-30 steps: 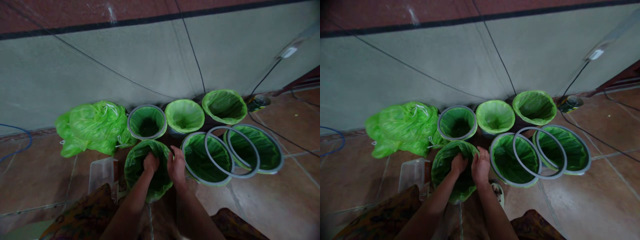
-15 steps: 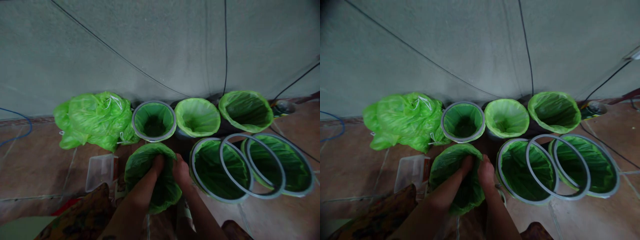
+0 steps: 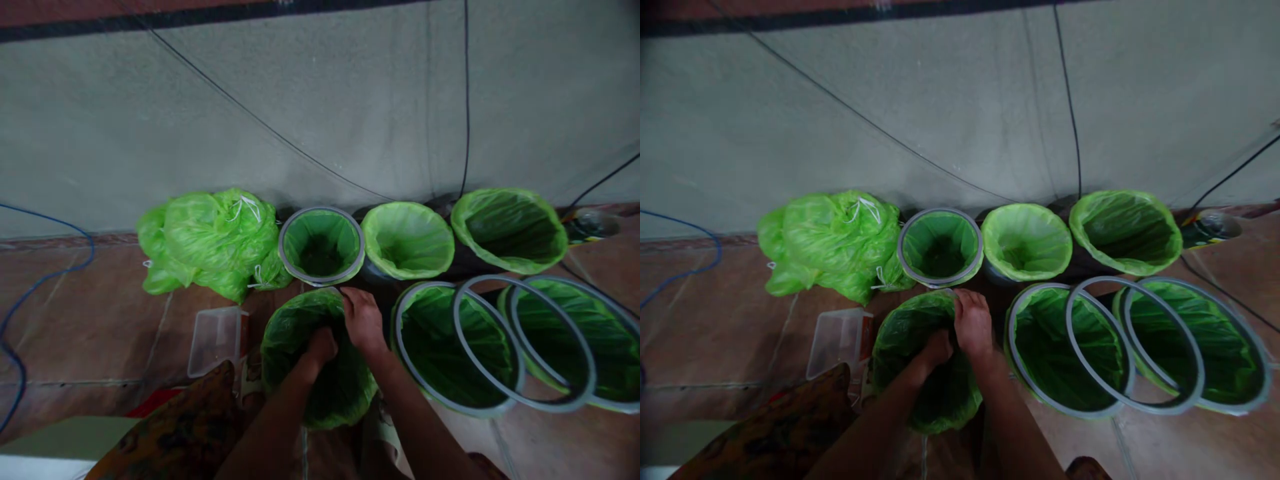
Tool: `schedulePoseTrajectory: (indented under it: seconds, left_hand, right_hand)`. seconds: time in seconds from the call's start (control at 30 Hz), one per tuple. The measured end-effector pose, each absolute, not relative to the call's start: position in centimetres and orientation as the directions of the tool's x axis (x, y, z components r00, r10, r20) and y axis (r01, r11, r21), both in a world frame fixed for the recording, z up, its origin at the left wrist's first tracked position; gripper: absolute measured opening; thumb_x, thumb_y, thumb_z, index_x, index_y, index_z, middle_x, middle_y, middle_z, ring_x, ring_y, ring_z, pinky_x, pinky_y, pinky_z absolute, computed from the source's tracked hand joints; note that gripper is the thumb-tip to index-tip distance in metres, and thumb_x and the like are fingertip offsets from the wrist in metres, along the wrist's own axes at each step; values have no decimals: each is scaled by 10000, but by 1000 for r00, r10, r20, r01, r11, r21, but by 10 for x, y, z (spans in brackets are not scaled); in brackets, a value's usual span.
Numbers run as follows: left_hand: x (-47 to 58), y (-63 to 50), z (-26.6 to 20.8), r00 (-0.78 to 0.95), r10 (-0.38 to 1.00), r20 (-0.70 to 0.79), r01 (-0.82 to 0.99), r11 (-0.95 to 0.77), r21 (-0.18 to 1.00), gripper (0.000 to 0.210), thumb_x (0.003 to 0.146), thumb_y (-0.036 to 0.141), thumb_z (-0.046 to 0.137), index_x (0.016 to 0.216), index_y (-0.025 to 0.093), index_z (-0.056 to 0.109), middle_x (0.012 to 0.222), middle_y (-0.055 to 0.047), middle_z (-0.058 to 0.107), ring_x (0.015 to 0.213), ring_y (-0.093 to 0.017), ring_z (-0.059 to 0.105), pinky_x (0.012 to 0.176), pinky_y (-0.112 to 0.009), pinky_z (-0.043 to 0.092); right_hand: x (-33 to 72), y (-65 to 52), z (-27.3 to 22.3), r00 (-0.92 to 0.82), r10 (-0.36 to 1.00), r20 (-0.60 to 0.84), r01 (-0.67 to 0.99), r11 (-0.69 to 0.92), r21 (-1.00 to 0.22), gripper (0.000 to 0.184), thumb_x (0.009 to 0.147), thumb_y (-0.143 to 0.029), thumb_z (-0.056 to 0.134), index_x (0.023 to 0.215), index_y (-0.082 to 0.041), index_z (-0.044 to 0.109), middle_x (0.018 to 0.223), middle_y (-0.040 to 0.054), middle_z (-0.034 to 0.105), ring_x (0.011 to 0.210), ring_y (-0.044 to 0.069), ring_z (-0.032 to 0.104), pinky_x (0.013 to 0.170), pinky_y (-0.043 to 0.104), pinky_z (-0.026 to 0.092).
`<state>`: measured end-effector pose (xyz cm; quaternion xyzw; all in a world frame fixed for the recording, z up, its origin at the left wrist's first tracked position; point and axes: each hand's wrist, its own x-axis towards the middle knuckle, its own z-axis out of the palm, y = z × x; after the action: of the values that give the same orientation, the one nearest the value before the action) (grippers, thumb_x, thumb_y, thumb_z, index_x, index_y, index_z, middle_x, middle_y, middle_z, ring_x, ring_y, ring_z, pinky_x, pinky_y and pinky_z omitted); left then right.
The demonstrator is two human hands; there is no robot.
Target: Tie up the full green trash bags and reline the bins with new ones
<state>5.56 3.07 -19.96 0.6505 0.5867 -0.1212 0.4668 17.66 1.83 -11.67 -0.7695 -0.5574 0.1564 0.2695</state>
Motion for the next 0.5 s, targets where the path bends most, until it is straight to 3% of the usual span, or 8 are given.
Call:
schedulePoseTrajectory:
  seconds: [0.1, 0.2, 0.33, 0.5]
  left_hand:
    - [45, 25, -193, 236, 670, -704, 872, 174, 457, 209, 819, 203, 553, 953, 131, 695, 1043, -156, 708, 1008, -276, 653, 834, -315, 497]
    - [30, 25, -189, 174, 693, -699, 851, 251, 461, 223, 846, 185, 505, 940, 138, 701, 983, -137, 725, 951, -252, 673, 776, -298, 506]
    - [13, 33, -183, 104, 741, -663, 804, 330, 495, 248, 830, 125, 502, 972, 156, 703, 982, -112, 731, 987, -240, 666, 811, -294, 499]
    - [17, 43, -176, 23, 780, -625, 746, 403, 531, 258, 827, 192, 544, 1039, 132, 678, 1071, -137, 709, 1041, -255, 650, 833, -295, 499]
  right_hand:
    - [174, 43, -122, 150, 979, -136, 850, -198, -488, 276, 917, -225, 460, 1141, -164, 610, 1079, 94, 678, 999, 205, 595, 881, 295, 410]
    - [175, 47, -126, 117, 947, -298, 887, -235, -397, 221, 910, -223, 483, 1081, -161, 609, 996, 97, 690, 917, 194, 628, 774, 263, 400]
    - [177, 24, -125, 333, 875, -352, 829, -450, -332, 203, 929, -269, 459, 1031, -185, 613, 911, 82, 698, 838, 185, 646, 681, 251, 364]
    - [152, -32, -133, 719, 614, -326, 528, -787, -317, 319, 941, -301, 392, 1131, -146, 596, 925, 127, 702, 809, 226, 659, 655, 282, 380]
